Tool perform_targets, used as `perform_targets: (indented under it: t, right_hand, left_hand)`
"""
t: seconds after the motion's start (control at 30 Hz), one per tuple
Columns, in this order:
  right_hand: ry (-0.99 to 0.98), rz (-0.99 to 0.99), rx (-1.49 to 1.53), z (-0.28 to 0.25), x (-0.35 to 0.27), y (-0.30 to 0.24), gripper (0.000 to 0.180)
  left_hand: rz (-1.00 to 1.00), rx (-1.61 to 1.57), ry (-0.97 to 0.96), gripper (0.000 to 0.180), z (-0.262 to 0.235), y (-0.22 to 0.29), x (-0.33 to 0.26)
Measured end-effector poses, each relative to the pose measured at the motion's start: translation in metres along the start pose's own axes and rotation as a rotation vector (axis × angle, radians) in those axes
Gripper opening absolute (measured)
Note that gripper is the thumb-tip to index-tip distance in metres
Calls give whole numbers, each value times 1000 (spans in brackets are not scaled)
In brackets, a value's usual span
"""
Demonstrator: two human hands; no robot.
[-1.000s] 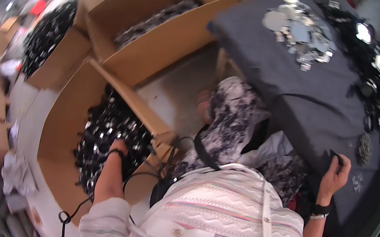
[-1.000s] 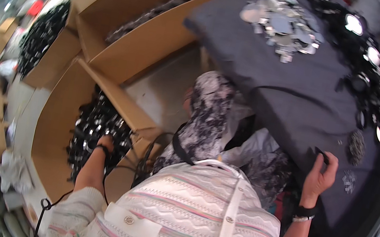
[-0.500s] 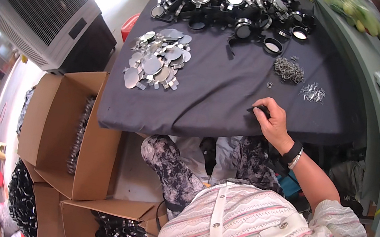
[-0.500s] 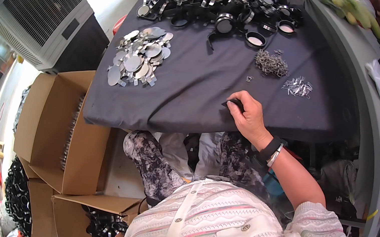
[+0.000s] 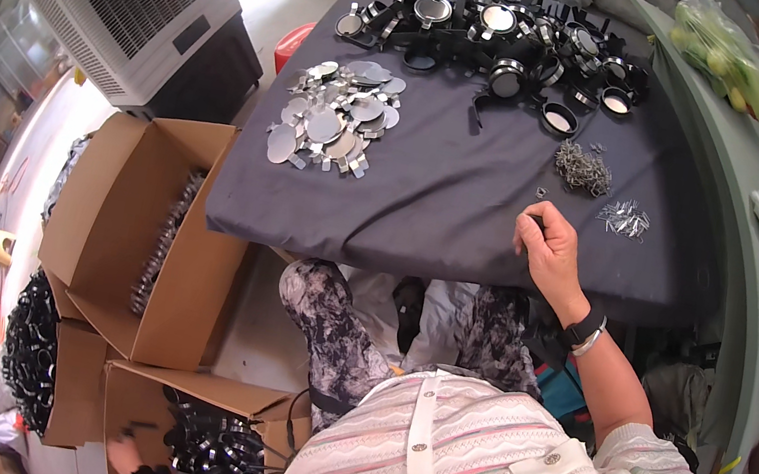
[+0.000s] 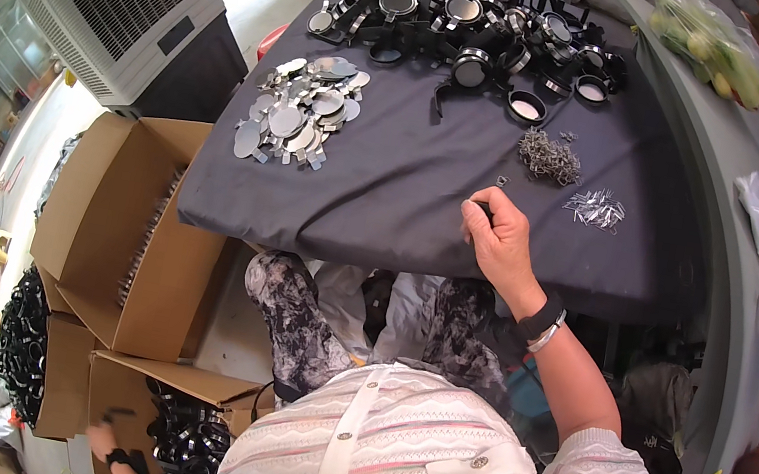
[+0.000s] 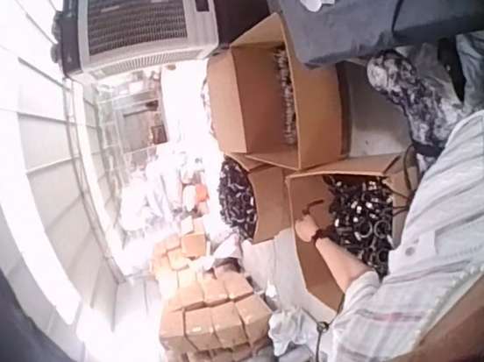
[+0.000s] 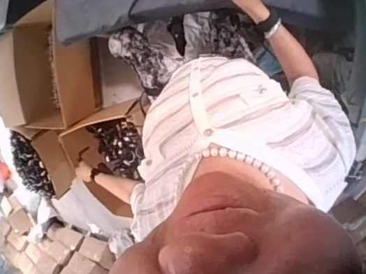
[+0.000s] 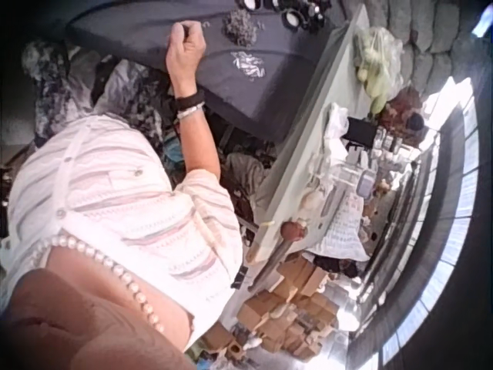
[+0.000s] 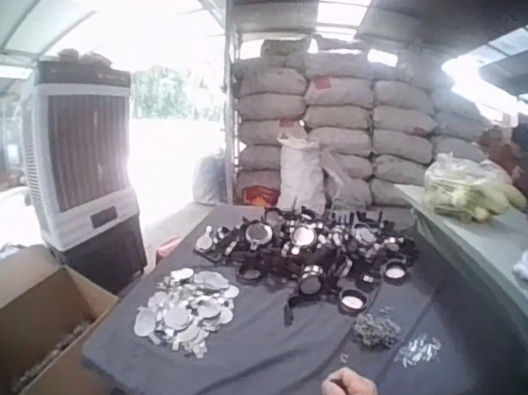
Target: The person picks up a black ring and a metal plate, fits the plate into the ring, and secures them together by pressing a small metal clip onto the edge. The person then places the assembled unit into a cardboard box and repeats the process.
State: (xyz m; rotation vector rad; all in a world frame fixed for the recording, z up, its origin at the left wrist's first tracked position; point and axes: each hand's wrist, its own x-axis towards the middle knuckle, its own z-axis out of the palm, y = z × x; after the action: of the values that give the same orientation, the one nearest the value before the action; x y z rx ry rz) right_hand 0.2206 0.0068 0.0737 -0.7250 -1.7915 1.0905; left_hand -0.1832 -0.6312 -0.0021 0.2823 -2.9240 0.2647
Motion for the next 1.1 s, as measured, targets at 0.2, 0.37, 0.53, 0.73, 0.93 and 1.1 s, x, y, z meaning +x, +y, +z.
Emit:
perform_targets:
  t: [0.2,0.37,0.53,0.73,0.93,1.1]
  right_hand:
    - [-240,10,52,44,12,-33,11]
    - [-467,-97,64,71,7,-54,25]
    - [-517,395,170,42,-4,-61,18]
    - [-361,350,349,16,-12,-39,15]
    - [-14,551,585,-18,-8,1,16]
    - [-14,507,586,-23,-14,18,10]
  left_hand:
    - [654,-1452,-222,10,-162,199,-28]
    - [1479,-1372,-390,13,-231,372,-159]
    - [1665,-1579,-697,15,-254,440,-229]
    - [1780,-1566,-713,24,-241,478,-246]
    - [1161,-1246,68,44,-206,551,-114]
    - [907,-637,-409,58,-174,600,-59]
